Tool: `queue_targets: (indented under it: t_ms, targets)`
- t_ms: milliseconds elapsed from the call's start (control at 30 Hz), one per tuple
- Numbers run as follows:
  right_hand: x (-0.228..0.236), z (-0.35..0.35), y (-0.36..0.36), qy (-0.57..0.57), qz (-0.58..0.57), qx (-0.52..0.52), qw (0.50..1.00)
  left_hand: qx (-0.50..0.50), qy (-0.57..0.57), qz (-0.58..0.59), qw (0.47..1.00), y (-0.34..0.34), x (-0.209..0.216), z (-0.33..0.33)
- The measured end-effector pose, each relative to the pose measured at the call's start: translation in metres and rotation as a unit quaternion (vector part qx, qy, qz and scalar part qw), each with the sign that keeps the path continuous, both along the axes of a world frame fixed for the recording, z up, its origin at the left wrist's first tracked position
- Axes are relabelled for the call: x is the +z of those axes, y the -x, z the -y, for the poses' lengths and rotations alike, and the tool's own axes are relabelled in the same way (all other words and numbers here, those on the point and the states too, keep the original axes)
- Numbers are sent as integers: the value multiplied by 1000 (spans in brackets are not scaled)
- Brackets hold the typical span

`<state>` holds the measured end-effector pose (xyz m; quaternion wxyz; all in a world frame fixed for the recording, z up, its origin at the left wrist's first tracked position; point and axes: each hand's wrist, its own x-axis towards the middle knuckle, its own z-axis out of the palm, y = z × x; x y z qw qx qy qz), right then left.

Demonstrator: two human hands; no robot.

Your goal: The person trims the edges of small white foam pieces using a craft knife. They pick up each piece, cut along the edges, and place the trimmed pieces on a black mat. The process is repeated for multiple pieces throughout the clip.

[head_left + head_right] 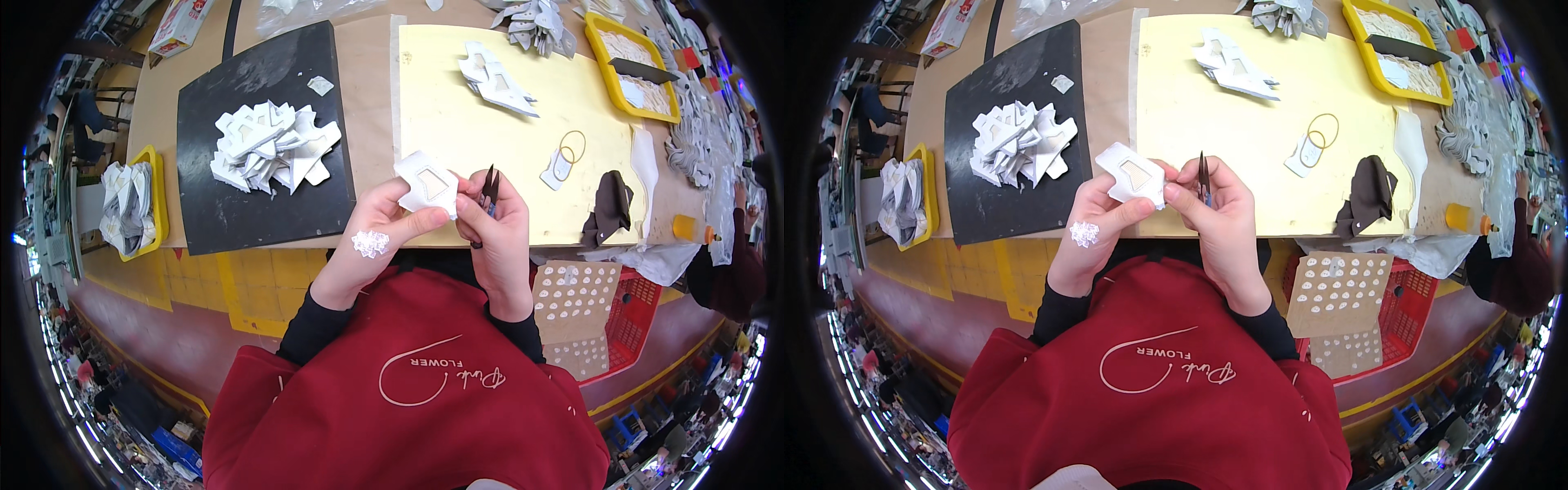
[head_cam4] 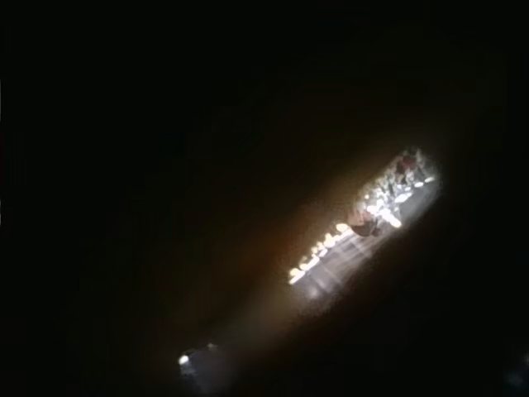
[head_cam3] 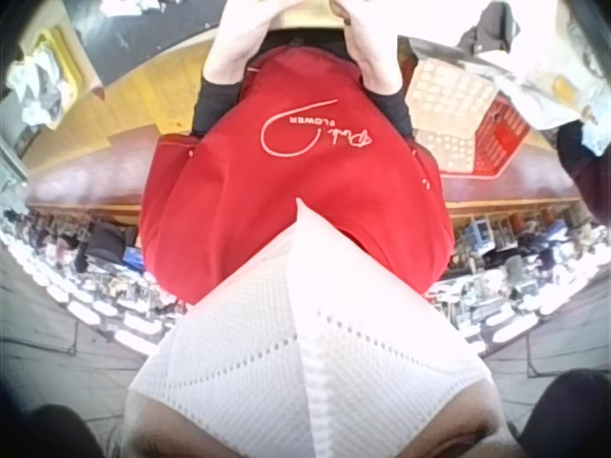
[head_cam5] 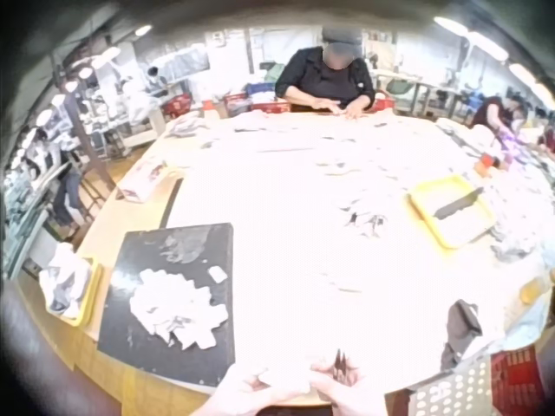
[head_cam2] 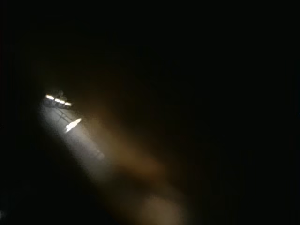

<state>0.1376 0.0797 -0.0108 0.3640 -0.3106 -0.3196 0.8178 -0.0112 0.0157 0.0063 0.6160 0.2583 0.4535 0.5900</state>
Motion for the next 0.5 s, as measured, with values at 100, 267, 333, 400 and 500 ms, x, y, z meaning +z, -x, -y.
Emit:
queue_targets:
  t_ms: [100,267,333,400,500]
  targets:
    - [11,3,7,-74,97,-22,992,27,8,-10,1000,-2,-9,8]
    - [23,4,0,-409,316,-5,856,109,-18,-90,990,-6,-5,5]
    - [24,6,-2,-476,324,-2,818,119,-31,-100,987,-7,-7,5]
    - [24,9,-1,-469,316,-13,825,126,-36,-109,985,-7,-7,4]
    - [22,11,3,-465,294,-33,834,132,-31,-127,983,-9,-4,4]
